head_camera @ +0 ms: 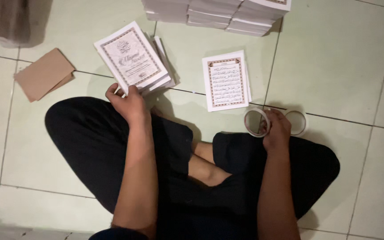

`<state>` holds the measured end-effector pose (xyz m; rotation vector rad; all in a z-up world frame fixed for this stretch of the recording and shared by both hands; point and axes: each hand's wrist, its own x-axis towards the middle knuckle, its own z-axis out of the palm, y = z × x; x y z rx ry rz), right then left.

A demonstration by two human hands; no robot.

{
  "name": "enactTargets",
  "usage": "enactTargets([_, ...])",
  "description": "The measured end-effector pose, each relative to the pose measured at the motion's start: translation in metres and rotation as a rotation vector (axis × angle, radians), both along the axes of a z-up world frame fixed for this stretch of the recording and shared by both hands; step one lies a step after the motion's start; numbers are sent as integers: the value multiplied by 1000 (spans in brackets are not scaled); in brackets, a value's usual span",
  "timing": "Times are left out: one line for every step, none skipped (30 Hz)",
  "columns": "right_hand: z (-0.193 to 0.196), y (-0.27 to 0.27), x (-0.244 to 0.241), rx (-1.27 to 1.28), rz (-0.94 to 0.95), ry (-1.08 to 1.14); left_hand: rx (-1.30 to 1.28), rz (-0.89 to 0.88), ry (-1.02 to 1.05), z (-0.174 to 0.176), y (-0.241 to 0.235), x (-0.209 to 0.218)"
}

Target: The person sits on the floor and uses clear tape to seal the spines of small books. They apply tape to the spine of each book individually, then stack the finished books into a pile.

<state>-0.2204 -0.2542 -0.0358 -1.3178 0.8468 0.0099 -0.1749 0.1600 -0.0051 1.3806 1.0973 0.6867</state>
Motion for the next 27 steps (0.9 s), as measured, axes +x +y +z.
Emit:
enactTargets([1, 3, 1, -7, -8, 0, -7, -8, 0, 6, -4, 0])
enactTargets([1, 4, 1, -5, -18, 2, 56, -69, 49, 11, -8, 0])
enactTargets([2, 5, 1, -2, -28, 4, 121, -131, 97, 17, -13, 0])
enactTargets([8, 7, -1, -6, -35, 5, 117, -138, 96, 14, -6, 1])
enactTargets([15, 10, -3, 5, -43, -3, 172, -188, 167, 12, 1, 2])
enactTargets([21, 13, -2, 20, -49, -14, 231, -235, 234, 11, 9, 5])
enactTargets([19, 13, -2, 20, -54, -16, 231, -239, 232, 36, -1, 0])
enactTargets([18, 12, -2, 12, -20, -23, 346, -310, 252, 60, -12, -4])
enactTargets([16, 11, -3, 5, 13, -30, 461, -380, 271, 85, -23, -9])
enactTargets([13, 13, -8, 0, 7, -30, 457, -387, 268, 100, -41, -11])
enactTargets([10, 15, -13, -30, 123, -104, 577, -510, 129, 116, -58, -14])
enactTargets([6, 18, -18, -59, 239, -176, 696, -630, -13, 133, -75, -17])
enactTargets([35, 37, -21, -62, 234, -175, 693, -635, -14, 132, -92, -21])
enactTargets([63, 57, -21, -63, 350, -247, 453, -890, -157, 131, -109, -23])
enactTargets([92, 77, -21, -64, 466, -320, 200, -1133, -300, 131, -126, -26])
enactTargets([94, 81, -20, -67, 463, -323, 200, -1136, -306, 118, -140, -27])
enactTargets([95, 85, -19, -146, 555, -420, 194, -1224, -222, 104, -153, -29])
enactTargets([97, 90, -22, -223, 646, -506, 182, -1313, -127, 91, -167, -34])
enactTargets([97, 89, -26, -225, 641, -500, 177, -1319, -125, 91, -172, -37])
enactTargets([97, 90, -27, -199, 635, -491, 160, -1302, -23, 91, -176, -38])
enactTargets([97, 92, -27, -173, 629, -482, 143, -1281, 79, 91, -179, -37])
enactTargets([97, 89, -28, -174, 623, -481, 144, -1287, 79, 93, -179, -37])
enactTargets([96, 86, -28, -186, 620, -471, 113, -1299, 124, 94, -179, -37])
enactTargets([95, 84, -29, -196, 619, -459, 82, -1309, 171, 95, -178, -37])
enactTargets([91, 83, -32, -195, 615, -456, 81, -1313, 174, 92, -178, -38])
enactTargets([87, 81, -33, -190, 593, -439, 78, -1320, 190, 90, -179, -37])
enactTargets([82, 80, -33, -185, 571, -422, 75, -1327, 205, 87, -179, -36])
